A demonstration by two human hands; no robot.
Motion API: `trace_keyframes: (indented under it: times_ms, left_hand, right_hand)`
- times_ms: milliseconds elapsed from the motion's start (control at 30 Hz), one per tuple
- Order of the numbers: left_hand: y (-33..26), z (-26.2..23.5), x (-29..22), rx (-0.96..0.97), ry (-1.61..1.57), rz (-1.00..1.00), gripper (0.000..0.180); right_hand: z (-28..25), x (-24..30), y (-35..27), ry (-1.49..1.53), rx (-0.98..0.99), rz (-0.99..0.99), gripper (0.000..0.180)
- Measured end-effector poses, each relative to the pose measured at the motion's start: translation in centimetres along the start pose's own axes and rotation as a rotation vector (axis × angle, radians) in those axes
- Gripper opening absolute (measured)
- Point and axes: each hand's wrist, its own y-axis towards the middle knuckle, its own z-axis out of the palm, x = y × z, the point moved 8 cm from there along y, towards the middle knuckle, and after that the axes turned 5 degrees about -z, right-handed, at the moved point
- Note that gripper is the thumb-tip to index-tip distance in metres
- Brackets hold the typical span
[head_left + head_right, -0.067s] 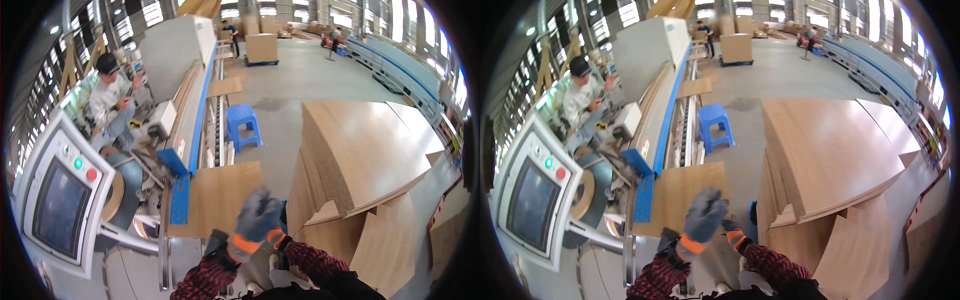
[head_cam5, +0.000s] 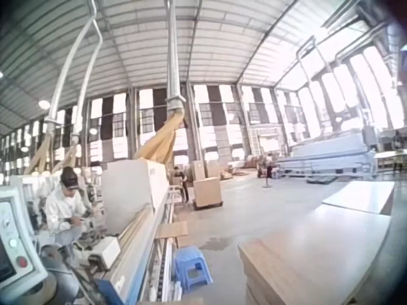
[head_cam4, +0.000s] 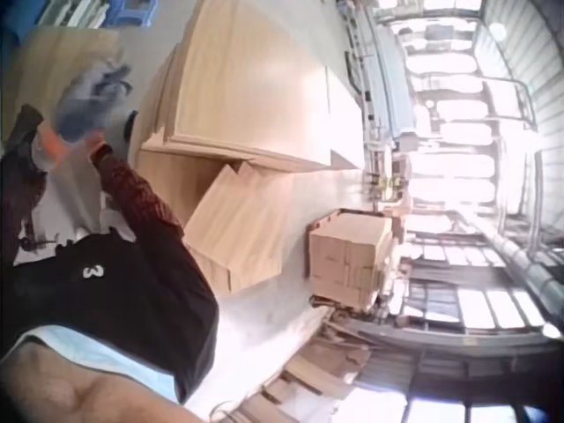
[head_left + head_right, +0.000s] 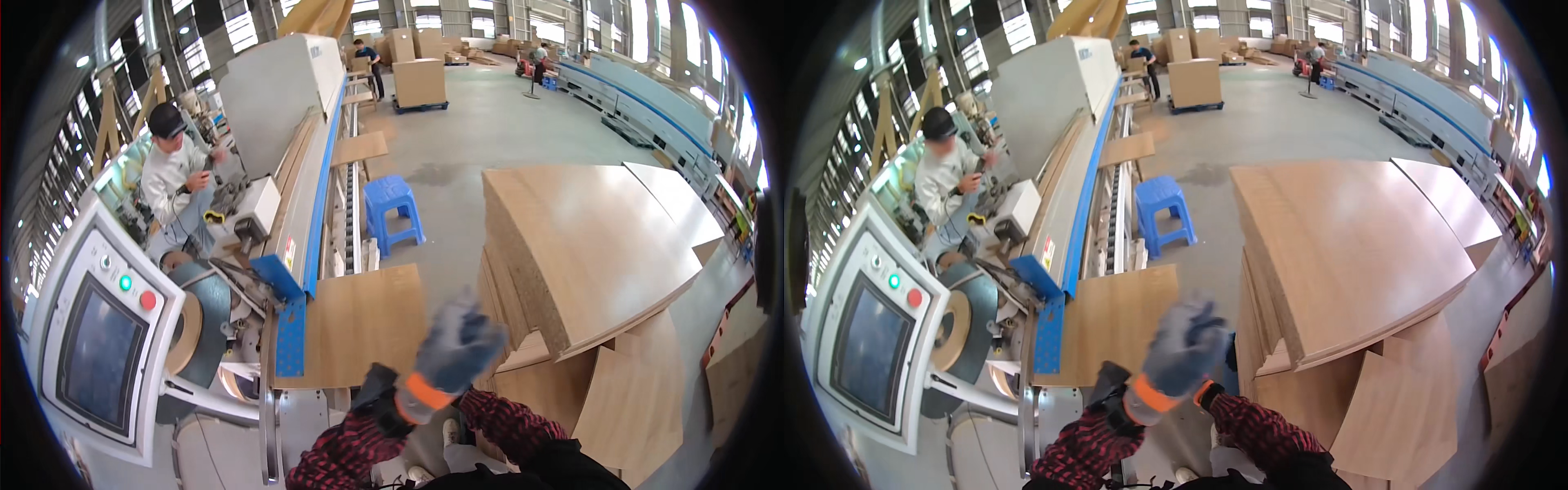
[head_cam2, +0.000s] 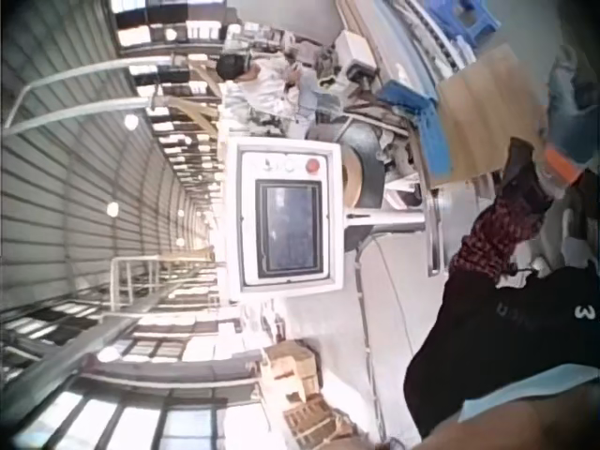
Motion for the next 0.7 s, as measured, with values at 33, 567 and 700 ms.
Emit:
trace_keyframes:
  times_ms: [33,567,700]
  left_hand:
    - [0.1,2.5,-0.8,0.077,0.109,-0.002,0.057]
    - [6.5,6.5,-2.2,0.159,0.224,-0.298,0.055]
    - [6.8,6.8,-1.7,0.208,0.15,-0.366,0.051]
  right_hand:
    - [-0.1,0.4,1.4,-0.018,0.008,-0.007,0.029]
    - [-3.0,0.8,9.5,-0.06,0.036,-0.098,0.032]
    - [-3.9,-0.3,3.6,0.008,0.009,-0.182,0.034]
